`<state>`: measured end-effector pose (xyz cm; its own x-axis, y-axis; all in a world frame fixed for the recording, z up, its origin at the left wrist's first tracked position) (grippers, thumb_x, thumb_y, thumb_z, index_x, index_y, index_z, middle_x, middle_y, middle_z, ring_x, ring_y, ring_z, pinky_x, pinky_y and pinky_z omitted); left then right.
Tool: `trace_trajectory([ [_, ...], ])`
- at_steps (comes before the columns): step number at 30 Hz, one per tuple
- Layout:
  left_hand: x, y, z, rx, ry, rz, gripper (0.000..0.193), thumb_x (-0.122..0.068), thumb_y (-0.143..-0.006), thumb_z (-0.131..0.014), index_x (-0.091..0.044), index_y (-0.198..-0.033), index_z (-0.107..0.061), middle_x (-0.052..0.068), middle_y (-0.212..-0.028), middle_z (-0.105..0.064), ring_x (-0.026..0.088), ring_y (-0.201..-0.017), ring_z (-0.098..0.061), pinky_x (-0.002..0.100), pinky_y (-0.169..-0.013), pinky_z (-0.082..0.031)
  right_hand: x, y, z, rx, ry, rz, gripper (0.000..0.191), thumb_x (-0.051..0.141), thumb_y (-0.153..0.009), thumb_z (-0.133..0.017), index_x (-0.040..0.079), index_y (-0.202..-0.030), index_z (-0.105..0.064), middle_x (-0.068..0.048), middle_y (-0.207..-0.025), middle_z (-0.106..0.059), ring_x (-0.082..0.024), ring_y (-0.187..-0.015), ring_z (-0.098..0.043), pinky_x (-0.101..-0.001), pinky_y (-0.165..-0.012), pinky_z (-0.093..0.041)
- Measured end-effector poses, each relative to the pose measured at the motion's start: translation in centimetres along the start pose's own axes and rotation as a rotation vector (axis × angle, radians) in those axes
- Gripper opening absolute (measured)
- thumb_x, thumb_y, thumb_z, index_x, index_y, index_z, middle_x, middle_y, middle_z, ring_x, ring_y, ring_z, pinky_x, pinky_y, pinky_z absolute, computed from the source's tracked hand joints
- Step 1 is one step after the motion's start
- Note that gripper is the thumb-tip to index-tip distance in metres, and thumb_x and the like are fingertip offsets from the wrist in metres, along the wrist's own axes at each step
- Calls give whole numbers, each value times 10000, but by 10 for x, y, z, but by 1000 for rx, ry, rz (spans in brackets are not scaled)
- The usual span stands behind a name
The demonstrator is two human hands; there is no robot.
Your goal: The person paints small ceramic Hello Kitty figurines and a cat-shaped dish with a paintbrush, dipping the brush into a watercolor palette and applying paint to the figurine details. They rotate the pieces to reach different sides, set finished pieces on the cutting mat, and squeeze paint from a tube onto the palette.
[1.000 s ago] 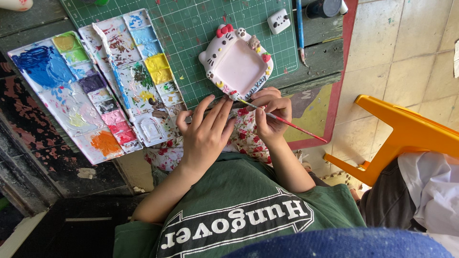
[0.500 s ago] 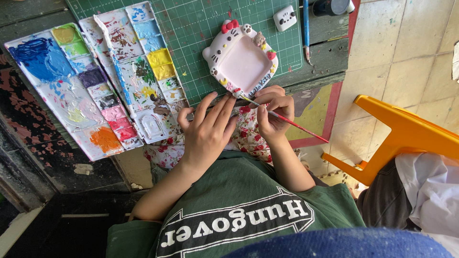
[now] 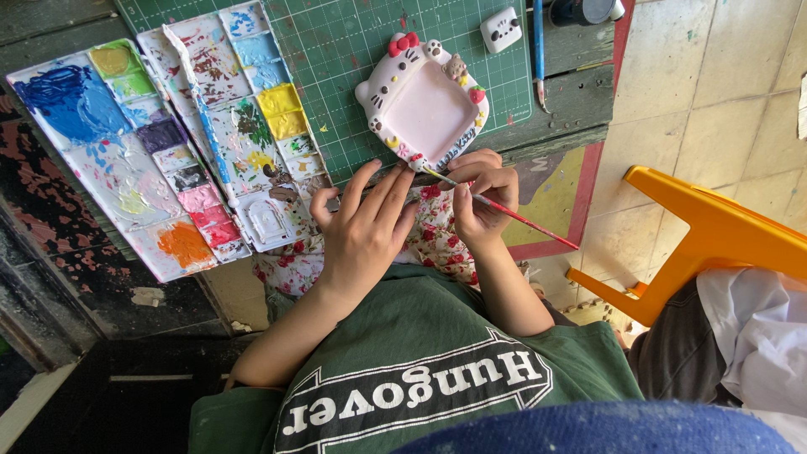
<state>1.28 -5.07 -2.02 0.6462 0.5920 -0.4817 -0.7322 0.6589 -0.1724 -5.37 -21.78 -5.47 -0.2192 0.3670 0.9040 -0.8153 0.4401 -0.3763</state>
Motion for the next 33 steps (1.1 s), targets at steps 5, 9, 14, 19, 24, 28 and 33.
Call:
trace_trajectory([
  [5,0,0,0,8,4,3,414,-297,-989,-781,-126,-1355,-690,-31,-1349,-690,157,-1344,-536,469,-1050,-277,0,0,0,14,3,-7,209,41,-1019,-614,102,-1017,-414,-102,-870,-719,-230,-1001,-637,-382,-1016,-454],
  [9,0,1,0,8,4,1,419,-296,-988,-783,-126,-1358,-687,-32,-1352,-690,158,-1346,-536,470,-1052,-277,0,0,0,18,8,-13,204,29,-1015,-609,100,-1012,-418,-103,-868,-720,-236,-1000,-635,-382,-1017,-453],
  [14,1,2,1,0,2,-1,429,-299,-989,-784,-126,-1369,-684,-32,-1355,-689,158,-1345,-535,470,-1051,-274,1,0,-1,26,5,-12,209,18,-1006,-612,100,-1009,-419,-100,-866,-720,-230,-993,-632,-381,-1014,-449],
  [19,1,2,0,-1,0,-3,428,-297,-990,-785,-127,-1370,-685,-33,-1356,-689,156,-1347,-534,469,-1057,-274,1,-1,-1,22,19,-3,207,20,-1004,-612,101,-1005,-421,-97,-866,-722,-228,-990,-642,-387,-1022,-440],
  [24,2,2,-1,-4,-6,-5,420,-294,-990,-786,-131,-1364,-688,-36,-1350,-690,153,-1349,-534,466,-1057,-272,2,-2,-1,20,33,-2,205,33,-1012,-614,106,-999,-422,-93,-863,-725,-219,-978,-646,-387,-1023,-441],
  [28,1,1,-2,-8,-7,-4,422,-295,-992,-786,-129,-1367,-688,-34,-1351,-689,153,-1350,-534,466,-1058,-271,3,-3,-1,24,30,-9,203,48,-1020,-615,105,-1003,-421,-94,-866,-722,-220,-980,-644,-388,-1026,-440],
  [33,1,3,-2,-7,1,0,428,-300,-991,-788,-131,-1370,-688,-33,-1351,-688,155,-1349,-532,468,-1057,-270,1,-1,1,-10,-39,-35,184,59,-1031,-587,106,-1006,-411,-94,-855,-712,-231,-993,-669,-368,-993,-445],
])
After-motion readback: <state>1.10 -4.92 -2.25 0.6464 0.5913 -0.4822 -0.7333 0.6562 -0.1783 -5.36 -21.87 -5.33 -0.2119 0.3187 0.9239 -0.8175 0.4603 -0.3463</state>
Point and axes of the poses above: each hand's wrist, its own y-axis away from the middle knuckle, its own z-axis out of the back of the hand, x = y × z, the point moved 7 cm from there along -y, towards the middle knuckle
